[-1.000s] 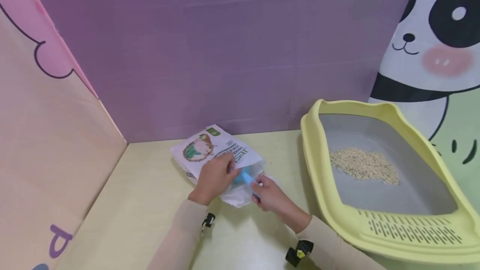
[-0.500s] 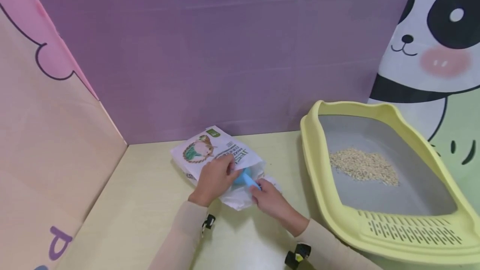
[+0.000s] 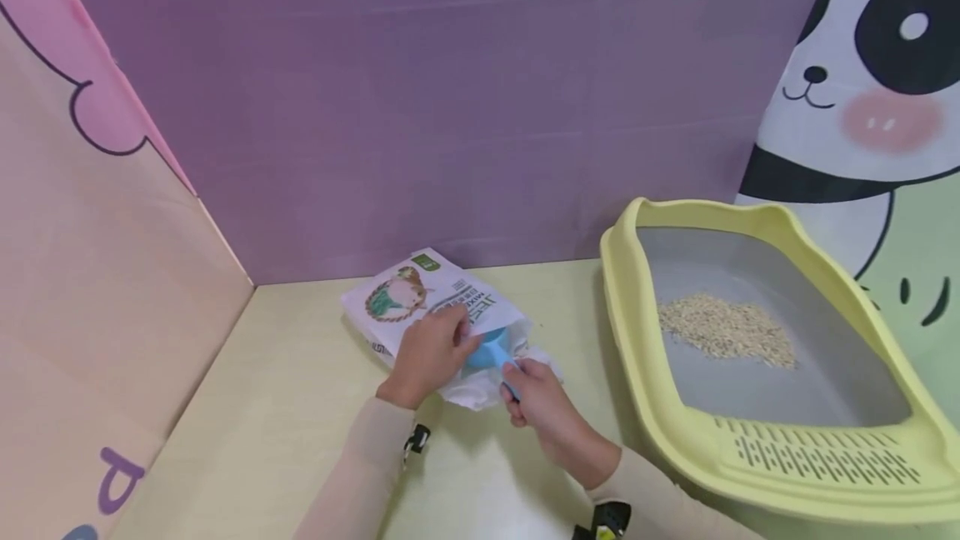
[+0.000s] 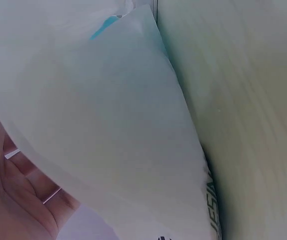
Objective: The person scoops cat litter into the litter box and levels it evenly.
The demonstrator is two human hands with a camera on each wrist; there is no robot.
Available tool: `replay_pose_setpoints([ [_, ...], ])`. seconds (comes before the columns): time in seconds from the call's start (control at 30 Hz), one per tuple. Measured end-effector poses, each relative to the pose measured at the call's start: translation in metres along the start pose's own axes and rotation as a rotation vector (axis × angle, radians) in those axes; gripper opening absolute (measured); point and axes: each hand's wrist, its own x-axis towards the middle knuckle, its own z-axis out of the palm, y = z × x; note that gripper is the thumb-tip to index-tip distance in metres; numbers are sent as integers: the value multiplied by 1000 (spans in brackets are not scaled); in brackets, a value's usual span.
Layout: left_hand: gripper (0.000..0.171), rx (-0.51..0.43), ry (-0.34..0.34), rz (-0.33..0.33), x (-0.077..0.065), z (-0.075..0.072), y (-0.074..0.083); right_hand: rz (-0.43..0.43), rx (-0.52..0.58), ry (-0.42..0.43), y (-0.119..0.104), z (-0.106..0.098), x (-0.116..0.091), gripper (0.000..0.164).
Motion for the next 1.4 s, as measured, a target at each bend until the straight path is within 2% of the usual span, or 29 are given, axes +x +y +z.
replay_pose_setpoints([
  [0.3, 33, -17, 4, -15, 0, -2, -1, 18, 16, 33, -9, -2, -7, 22],
  [0.6, 35, -20, 46, 30, 1, -2, -4, 24, 11, 34, -8, -3, -8, 20],
  [1.03, 27, -13, 20, 9, 1, 0, -6, 20, 1, 31, -7, -17, -20, 18],
  [1.2, 28, -21, 14, 3, 0, -1, -5, 12, -37, 6, -11, -26, -27, 20],
  [1.4, 28, -28, 14, 4, 0, -4, -3, -22, -112, -86, -25, -46, -29, 24],
])
